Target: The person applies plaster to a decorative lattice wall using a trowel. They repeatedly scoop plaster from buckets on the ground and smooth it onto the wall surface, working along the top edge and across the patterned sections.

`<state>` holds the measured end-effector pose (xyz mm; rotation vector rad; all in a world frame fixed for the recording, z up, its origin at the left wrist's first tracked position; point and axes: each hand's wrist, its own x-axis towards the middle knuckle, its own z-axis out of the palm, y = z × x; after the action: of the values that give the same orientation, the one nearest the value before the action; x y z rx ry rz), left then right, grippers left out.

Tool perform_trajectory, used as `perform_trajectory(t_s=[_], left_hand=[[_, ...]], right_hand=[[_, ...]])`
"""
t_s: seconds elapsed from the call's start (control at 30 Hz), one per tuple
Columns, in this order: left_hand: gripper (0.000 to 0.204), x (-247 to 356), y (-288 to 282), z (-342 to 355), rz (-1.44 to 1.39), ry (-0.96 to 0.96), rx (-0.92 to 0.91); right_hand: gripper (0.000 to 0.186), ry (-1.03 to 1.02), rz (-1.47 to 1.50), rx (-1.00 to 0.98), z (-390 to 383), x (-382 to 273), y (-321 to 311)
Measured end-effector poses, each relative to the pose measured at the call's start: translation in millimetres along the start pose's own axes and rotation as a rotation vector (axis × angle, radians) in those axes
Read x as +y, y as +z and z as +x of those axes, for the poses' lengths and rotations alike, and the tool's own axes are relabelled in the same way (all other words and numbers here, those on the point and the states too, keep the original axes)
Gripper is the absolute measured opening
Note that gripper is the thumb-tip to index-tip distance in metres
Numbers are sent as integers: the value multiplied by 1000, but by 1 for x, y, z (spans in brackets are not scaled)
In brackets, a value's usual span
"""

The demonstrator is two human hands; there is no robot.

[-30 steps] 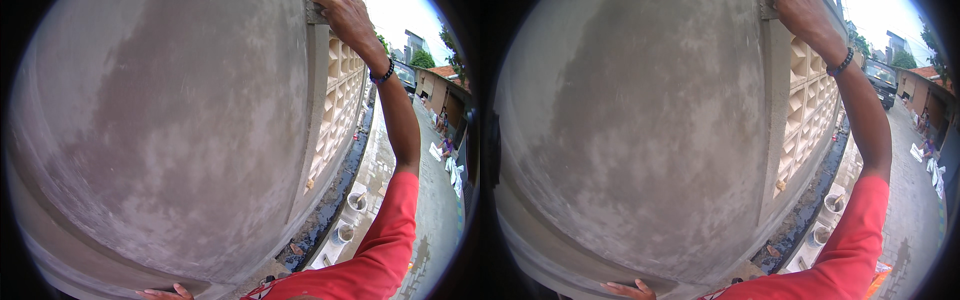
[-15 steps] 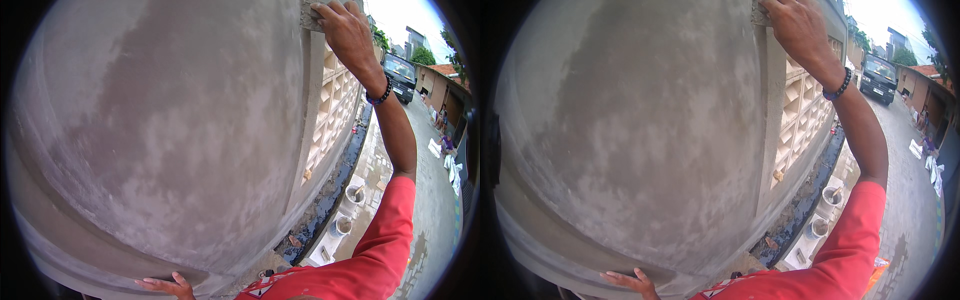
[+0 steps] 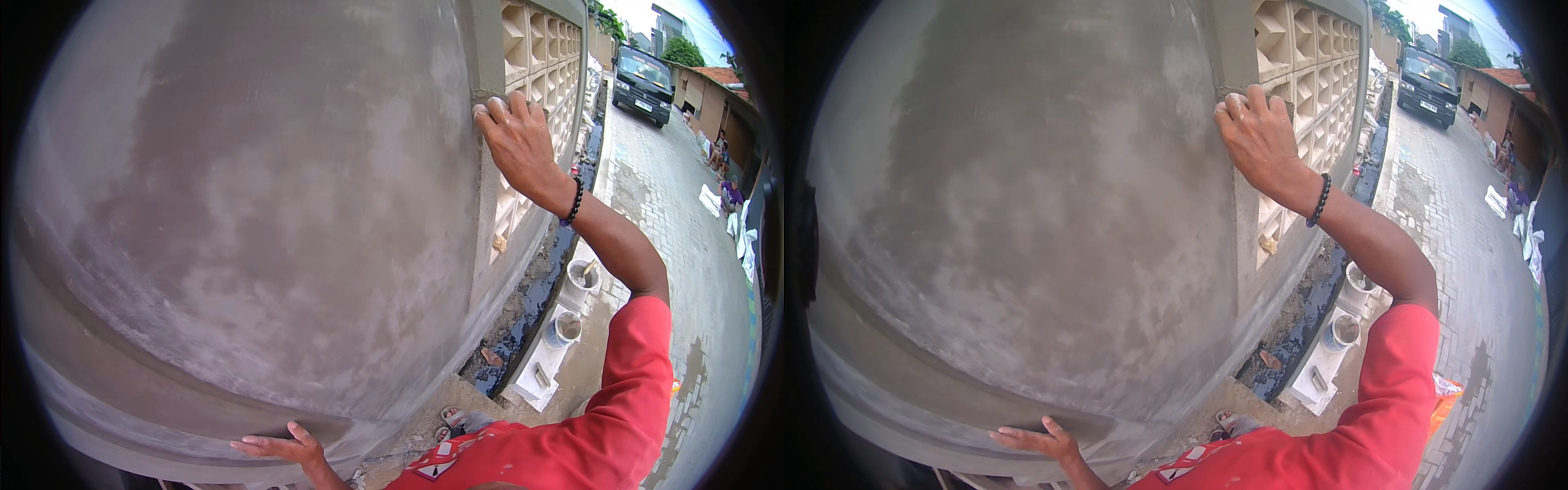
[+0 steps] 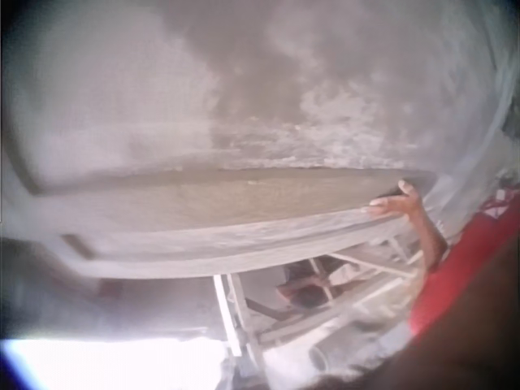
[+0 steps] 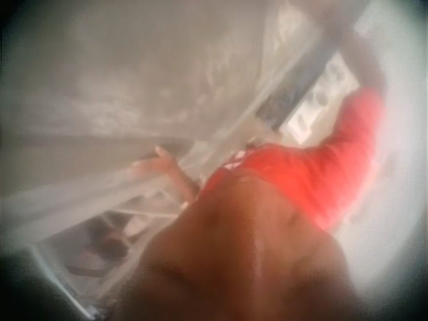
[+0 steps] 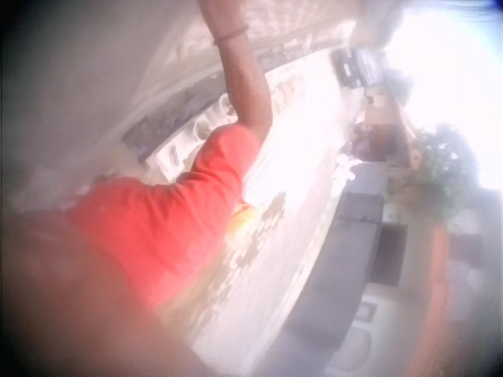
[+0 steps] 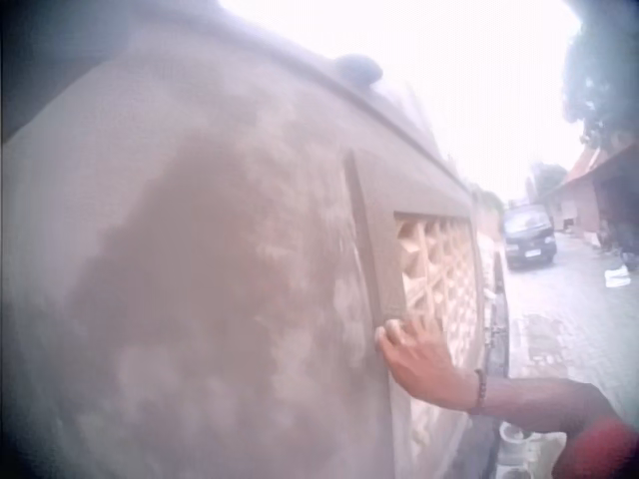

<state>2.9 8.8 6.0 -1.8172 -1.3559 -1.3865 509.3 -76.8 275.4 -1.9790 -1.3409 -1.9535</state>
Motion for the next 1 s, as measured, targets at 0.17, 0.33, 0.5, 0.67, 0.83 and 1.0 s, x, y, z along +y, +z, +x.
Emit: perform_trajectory(t_s=[0.17,0.33,0.5,0.67,0.83,1.0], left_hand=[[81,0,3,-4,51,29,16],[80,-2,2,-1,-8,34,28],[79,-1,-6,2,30,41,13],[78,61,-33,-9,-119,-25,104],[68,153,-43,-60,-547,87,-741],[45,200,-19,-141,-702,354,-1347]], right_hand=[[17,88,522,-336,-118,-44,-27],[30,526,1120,-680,-229,-64,-55],[36,967,1324,-924,-380,-102,-59],[28,1322,1187,-1124,-544,-107,-123],[16,1873,773,-1104,-776,-167,-202],[24,2099,671,-1337,-814,-136,-282]])
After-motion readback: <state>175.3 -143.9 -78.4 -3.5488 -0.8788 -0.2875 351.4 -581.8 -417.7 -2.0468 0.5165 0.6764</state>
